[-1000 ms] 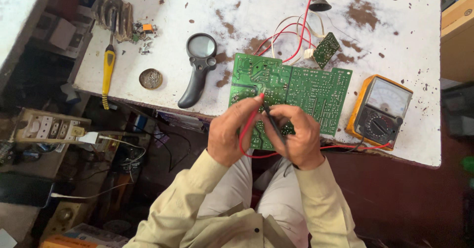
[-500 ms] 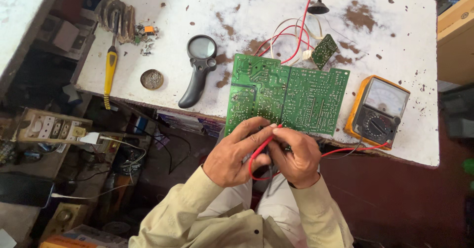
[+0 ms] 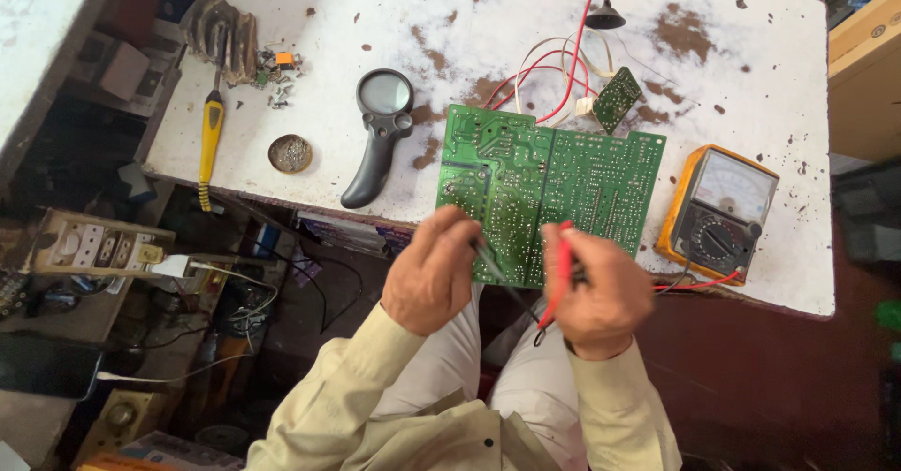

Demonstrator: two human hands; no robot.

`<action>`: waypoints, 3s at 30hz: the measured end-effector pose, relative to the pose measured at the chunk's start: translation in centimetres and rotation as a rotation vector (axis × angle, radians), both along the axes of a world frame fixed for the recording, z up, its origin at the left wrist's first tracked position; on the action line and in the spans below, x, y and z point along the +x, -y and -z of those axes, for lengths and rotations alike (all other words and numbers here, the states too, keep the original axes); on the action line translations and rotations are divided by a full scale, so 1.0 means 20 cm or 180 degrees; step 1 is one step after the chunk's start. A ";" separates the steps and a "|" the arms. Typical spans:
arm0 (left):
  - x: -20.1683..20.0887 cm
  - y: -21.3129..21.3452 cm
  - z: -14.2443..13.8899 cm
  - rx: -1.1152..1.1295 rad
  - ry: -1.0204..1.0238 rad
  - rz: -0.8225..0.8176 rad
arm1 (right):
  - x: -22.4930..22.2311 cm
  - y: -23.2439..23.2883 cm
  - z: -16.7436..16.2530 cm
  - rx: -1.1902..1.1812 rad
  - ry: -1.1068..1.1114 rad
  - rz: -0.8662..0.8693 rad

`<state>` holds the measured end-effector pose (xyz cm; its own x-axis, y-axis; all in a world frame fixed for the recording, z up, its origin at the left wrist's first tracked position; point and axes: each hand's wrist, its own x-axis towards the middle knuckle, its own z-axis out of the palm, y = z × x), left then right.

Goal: The person uses a multimeter to test points on a circuit board, adjusting the dial and moving the probes across different components. They then flip the board over and continue testing the solder side.

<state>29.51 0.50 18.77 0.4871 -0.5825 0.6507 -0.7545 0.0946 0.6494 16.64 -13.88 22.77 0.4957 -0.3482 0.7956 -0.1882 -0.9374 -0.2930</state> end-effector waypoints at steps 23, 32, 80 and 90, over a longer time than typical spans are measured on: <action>0.15 0.29 0.01 -0.0639 -0.1062 -0.0975 | 0.21 0.14 0.15 0.2659 0.0347 -0.1270; 0.17 0.31 0.00 -0.0636 -0.1015 -0.0910 | 0.31 0.17 0.09 0.2035 0.0194 -0.1220; 0.18 0.31 0.05 -0.0715 -0.1048 -0.0883 | 0.48 0.18 0.11 0.1872 0.0282 -0.1232; 0.19 0.31 0.02 -0.0728 -0.0945 -0.0892 | 0.48 0.18 0.10 0.1627 0.0260 -0.1172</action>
<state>33.33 -5.63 18.30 0.7896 -0.2599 0.5559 -0.5562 0.0795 0.8272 26.34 -17.41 20.68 0.6000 -0.5124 0.6144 0.1617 -0.6745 -0.7204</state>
